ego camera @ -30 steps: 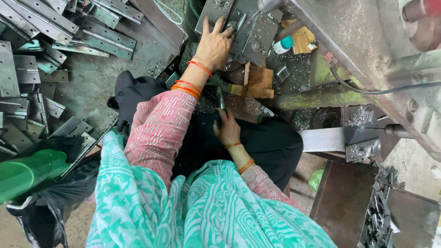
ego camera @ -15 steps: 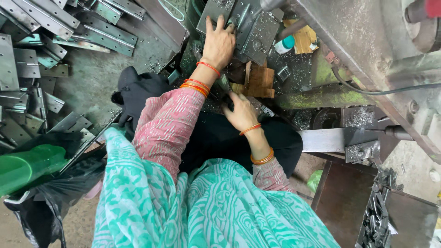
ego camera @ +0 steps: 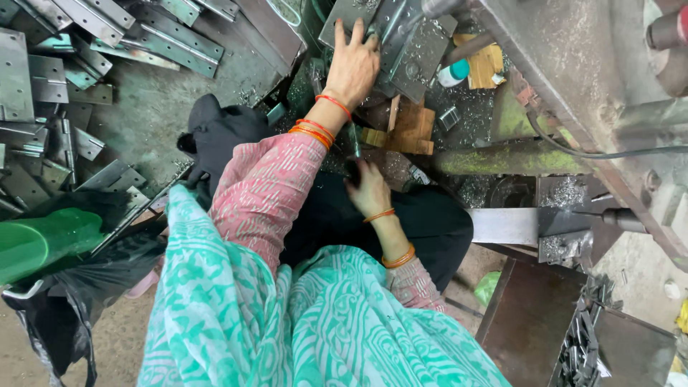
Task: The person repeatedly places metal hinge components into a press machine, activates the press with a lever, and removes the processed pieces. The person handles the components one at a time, positioning them in the machine and then discarding them into a pile.
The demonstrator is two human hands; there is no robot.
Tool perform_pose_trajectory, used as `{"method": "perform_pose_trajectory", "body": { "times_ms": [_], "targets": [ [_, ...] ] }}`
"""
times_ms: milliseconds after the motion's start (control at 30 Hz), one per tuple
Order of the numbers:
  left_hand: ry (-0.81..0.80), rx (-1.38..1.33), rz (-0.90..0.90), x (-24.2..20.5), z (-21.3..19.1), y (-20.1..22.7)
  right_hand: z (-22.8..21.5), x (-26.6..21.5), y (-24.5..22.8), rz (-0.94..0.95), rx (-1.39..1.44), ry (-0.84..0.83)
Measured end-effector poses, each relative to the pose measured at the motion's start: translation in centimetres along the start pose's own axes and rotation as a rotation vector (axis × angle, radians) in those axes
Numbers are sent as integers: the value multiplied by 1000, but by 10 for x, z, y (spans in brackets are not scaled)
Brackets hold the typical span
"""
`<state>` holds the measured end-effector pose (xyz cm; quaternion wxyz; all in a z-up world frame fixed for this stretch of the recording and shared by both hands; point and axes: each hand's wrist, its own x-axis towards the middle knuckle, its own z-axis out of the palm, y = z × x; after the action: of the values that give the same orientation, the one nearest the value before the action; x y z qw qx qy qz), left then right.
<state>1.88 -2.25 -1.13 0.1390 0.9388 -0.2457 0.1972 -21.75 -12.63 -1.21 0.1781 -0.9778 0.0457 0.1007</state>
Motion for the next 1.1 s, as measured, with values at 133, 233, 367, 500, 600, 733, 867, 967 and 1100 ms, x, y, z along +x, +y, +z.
{"method": "perform_pose_trajectory", "body": {
  "times_ms": [133, 233, 367, 500, 600, 733, 867, 967, 1100],
  "targets": [
    [-41, -26, -16, 18, 9, 5, -30, 14, 7, -150, 8, 68],
    [30, -72, -20, 30, 13, 5, -15, 16, 8, -120, -51, 92],
    [-45, -48, 2, 21, 16, 8, 38, -11, 5, -68, 73, 172],
    [-9, 3, 22, 6, 7, -2, 51, -12, 2, 36, 135, 86],
    [-6, -10, 33, -3, 3, 10, 26, -9, 1, -101, 178, 142],
    [-95, 45, 9, 2, 7, 8, -22, 3, -9, -108, 66, 69],
    [-62, -23, -49, 24, 20, 6, -49, 17, -2, -122, 31, 23],
    [-72, -34, -64, 34, 30, 4, -22, 16, 5, -109, -16, 70],
    [-19, -47, -61, 32, 33, 7, 50, -10, 14, -146, 135, 255]
  ]
}}
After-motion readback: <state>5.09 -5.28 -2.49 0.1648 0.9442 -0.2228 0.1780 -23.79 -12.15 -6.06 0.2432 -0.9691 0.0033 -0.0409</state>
